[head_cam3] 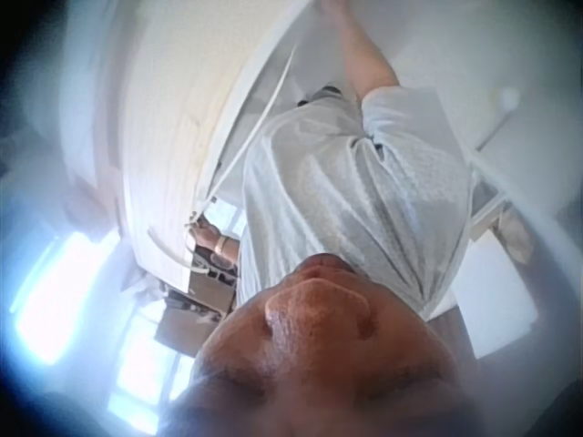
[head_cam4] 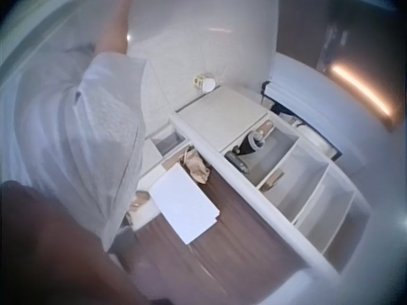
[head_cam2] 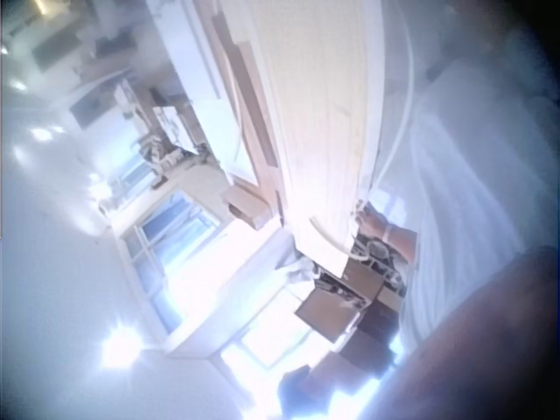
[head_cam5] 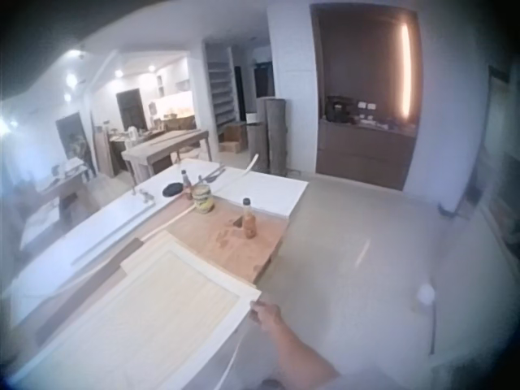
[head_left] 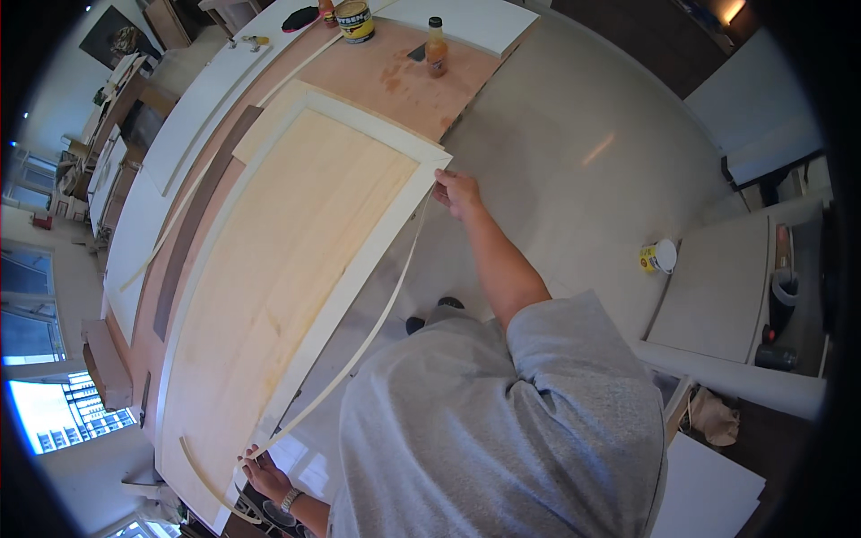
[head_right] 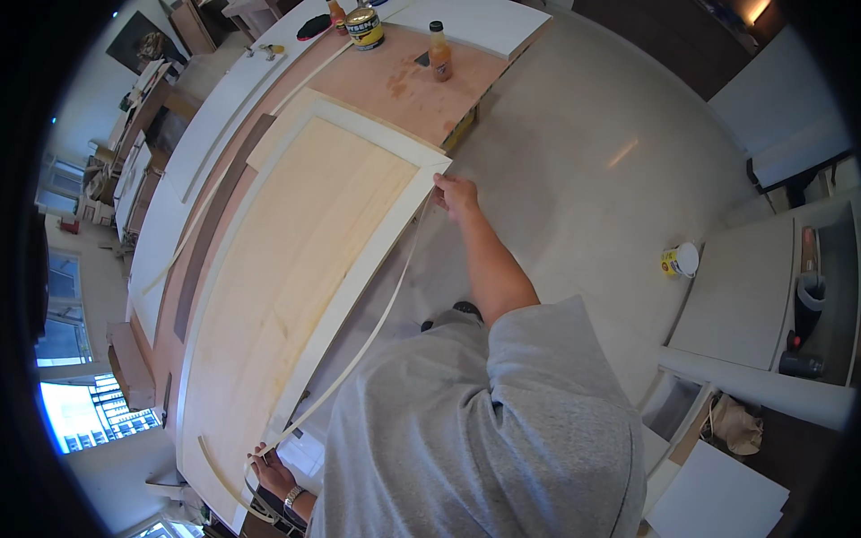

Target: The person applies a flexible edging strip to the side of a large wood panel by hand, then uses a brush to apply a substance to the panel and tools to press the edging firmly into place.

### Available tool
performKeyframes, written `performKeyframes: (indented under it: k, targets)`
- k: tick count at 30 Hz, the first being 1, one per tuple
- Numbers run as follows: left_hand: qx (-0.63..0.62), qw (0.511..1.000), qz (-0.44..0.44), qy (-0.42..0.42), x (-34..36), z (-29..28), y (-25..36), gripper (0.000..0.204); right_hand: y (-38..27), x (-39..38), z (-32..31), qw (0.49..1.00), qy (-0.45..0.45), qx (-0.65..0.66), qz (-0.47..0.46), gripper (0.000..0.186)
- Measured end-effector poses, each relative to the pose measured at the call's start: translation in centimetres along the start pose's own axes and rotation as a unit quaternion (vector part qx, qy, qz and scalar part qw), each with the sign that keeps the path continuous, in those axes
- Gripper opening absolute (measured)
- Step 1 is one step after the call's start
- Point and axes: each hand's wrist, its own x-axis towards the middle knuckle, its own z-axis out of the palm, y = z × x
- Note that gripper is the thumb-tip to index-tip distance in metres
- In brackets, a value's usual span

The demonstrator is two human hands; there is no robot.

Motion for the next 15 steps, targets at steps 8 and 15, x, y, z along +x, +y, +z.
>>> performKeyframes:
  k: [8, 15]
  targets:
    - [-0.020, 0.999, -0.006, -0.027, -0.1, -0.4, 0.1, 0.021, 0.7, 0.2, 0.2, 0.999, 0.001, 0.031, -0.018, 0.019]
    - [-0.027, 0.999, 0.001, -0.038, 0.2, -0.1, 0.2, 0.020, 1.3, 0.0, 0.1, 0.999, 0.014, 0.043, -0.021, 0.021]
